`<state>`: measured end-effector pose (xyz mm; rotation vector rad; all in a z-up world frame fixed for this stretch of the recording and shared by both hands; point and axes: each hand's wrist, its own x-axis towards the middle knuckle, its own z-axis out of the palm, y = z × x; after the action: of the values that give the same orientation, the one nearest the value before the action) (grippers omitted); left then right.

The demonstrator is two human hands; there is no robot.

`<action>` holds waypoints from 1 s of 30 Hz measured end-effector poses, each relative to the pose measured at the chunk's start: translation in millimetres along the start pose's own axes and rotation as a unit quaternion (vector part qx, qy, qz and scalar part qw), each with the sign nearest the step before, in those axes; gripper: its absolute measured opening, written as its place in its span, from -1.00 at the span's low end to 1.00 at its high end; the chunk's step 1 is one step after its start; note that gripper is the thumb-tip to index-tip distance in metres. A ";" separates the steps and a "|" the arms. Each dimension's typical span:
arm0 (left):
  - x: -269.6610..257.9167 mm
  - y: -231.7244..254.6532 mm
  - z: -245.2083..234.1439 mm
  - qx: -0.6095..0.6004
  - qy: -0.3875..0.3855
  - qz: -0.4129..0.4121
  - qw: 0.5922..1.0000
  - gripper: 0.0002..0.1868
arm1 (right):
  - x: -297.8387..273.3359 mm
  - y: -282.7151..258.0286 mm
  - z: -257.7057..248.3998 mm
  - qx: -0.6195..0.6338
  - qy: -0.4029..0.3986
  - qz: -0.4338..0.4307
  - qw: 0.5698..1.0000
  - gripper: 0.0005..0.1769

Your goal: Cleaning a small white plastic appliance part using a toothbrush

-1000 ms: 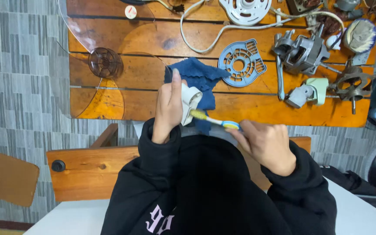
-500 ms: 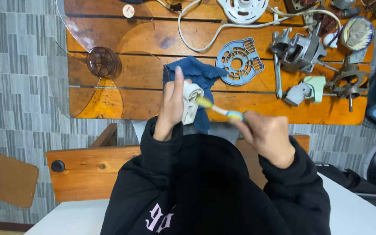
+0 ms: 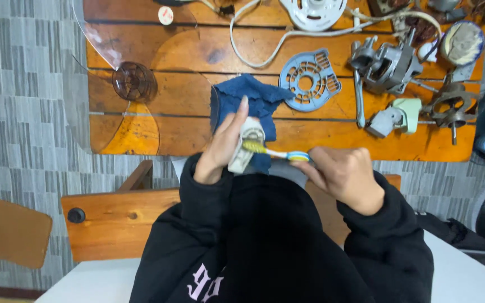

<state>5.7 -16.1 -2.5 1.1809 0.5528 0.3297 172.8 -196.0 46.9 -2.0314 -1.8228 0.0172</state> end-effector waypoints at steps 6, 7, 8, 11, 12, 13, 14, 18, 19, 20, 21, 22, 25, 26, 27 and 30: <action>3.4 -3.0 -2.1 0.044 0.019 -0.052 0.997 -0.35 | -1.8 4.7 -3.7 -0.016 -0.014 -0.003 1.000 -0.44; 3.8 -7.3 -4.6 0.080 0.021 -0.065 0.994 -0.32 | -4.2 3.5 -6.4 -0.009 -0.027 0.003 1.000 -0.44; 5.0 2.0 -3.0 0.081 0.019 -0.065 0.994 -0.32 | -2.1 4.8 -4.8 -0.010 -0.026 0.004 1.000 -0.44; 0.2 13.7 2.9 0.103 0.026 -0.059 0.993 -0.29 | -3.0 4.6 -6.8 -0.022 -0.025 0.012 0.999 -0.46; 0.6 12.0 1.6 0.088 0.023 -0.021 0.996 -0.30 | -1.5 3.4 -10.1 -0.019 -0.029 0.013 0.999 -0.49; 0.0 9.5 0.2 0.073 0.018 0.014 0.997 -0.30 | -1.9 0.9 -13.1 -0.016 -0.034 0.018 0.999 -0.51; 4.7 15.0 0.6 0.074 0.016 0.016 0.997 -0.30 | -0.5 0.9 -9.2 -0.017 -0.032 0.019 0.999 -0.51; 15.6 -28.4 -3.3 -0.060 0.046 0.136 0.988 -0.31 | -18.6 -10.6 21.4 0.056 -0.025 0.032 0.998 -0.55; 25.3 -50.7 -8.2 -0.171 0.051 0.201 0.963 -0.27 | -23.0 -13.5 33.7 0.107 -0.023 0.031 0.993 -0.57; 29.0 -40.2 -1.4 -0.171 0.050 0.204 0.963 -0.27 | -25.0 -15.6 44.9 0.105 -0.021 0.029 0.994 -0.57; 27.6 -32.0 5.6 -0.218 0.097 0.262 0.935 -0.24 | -30.0 -19.9 56.6 0.122 -0.015 0.048 0.991 -0.58; 26.4 -24.1 12.4 -0.263 0.143 0.318 0.900 -0.20 | -35.2 -24.2 68.5 0.139 -0.009 0.067 0.988 -0.57; 17.0 -22.7 4.0 -0.382 0.132 0.343 0.848 -0.30 | -48.0 -41.8 100.6 0.236 -0.025 0.074 0.969 -0.64; 14.3 -27.7 1.9 -0.380 0.133 0.341 0.849 -0.30 | -49.8 -46.3 99.8 0.239 -0.025 0.075 0.968 -0.64; 17.1 -31.5 0.1 -0.361 0.146 0.368 0.844 -0.27 | -48.3 -46.6 99.0 0.246 -0.024 0.082 0.965 -0.63; 16.8 -29.7 4.4 -0.361 0.145 0.396 0.832 -0.27 | -38.5 -45.4 92.0 0.275 -0.033 0.087 0.957 -0.64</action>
<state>20.8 -21.3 -32.9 0.5506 0.1205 1.3296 98.6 -203.3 -33.4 -1.7870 -1.4526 0.5823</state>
